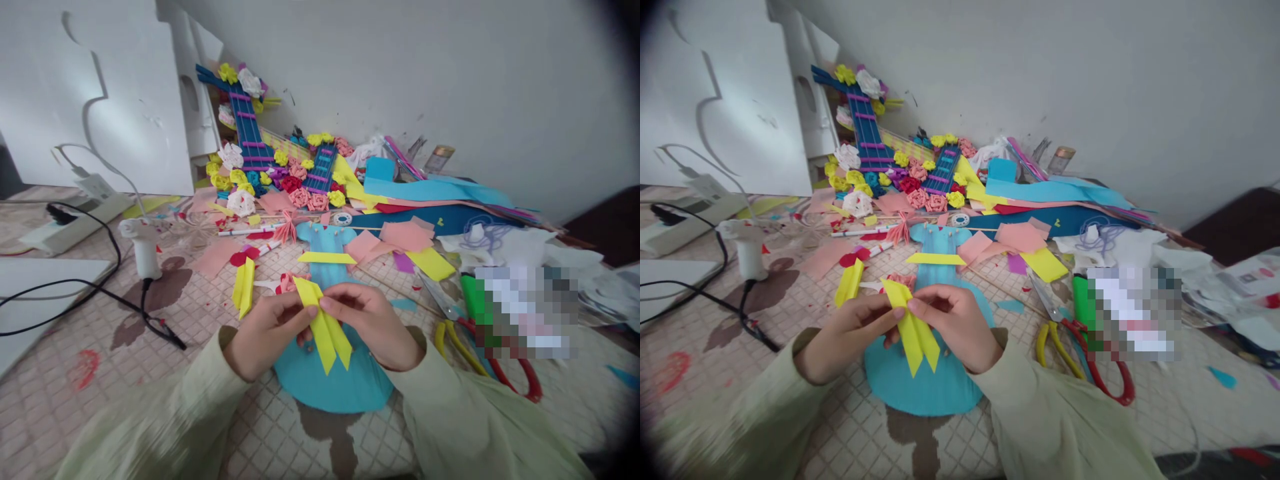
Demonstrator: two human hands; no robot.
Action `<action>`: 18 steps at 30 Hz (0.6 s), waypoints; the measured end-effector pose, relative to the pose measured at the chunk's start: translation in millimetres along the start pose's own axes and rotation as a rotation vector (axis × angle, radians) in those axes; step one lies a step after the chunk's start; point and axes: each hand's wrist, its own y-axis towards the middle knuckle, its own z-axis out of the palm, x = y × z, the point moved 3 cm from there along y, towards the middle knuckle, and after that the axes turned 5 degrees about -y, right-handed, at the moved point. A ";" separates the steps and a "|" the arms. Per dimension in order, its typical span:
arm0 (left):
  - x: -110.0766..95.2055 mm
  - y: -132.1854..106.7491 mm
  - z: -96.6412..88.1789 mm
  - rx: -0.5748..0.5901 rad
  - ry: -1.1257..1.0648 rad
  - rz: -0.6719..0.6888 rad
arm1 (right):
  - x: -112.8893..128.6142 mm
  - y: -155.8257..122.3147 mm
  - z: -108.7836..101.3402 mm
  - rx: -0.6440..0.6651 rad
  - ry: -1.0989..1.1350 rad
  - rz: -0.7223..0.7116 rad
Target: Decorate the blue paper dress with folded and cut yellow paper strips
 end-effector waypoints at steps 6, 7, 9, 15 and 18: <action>-1.8 1.1 -2.4 -0.030 -0.003 -0.001 | -0.2 0.6 -6.1 -0.128 -0.044 -0.040; -1.7 1.3 -2.5 -0.028 -0.002 0.001 | -0.5 0.6 -6.3 -0.133 -0.054 -0.040; -1.4 1.3 -2.6 -0.019 -0.003 0.005 | -1.1 0.8 -6.1 -0.136 -0.067 -0.034; -0.7 -0.2 -1.4 -0.007 -0.010 0.001 | -1.2 0.7 -5.3 -0.118 -0.031 -0.022; -1.1 -0.6 -0.2 0.002 -0.018 0.006 | -0.3 0.1 -5.1 -0.110 -0.033 -0.013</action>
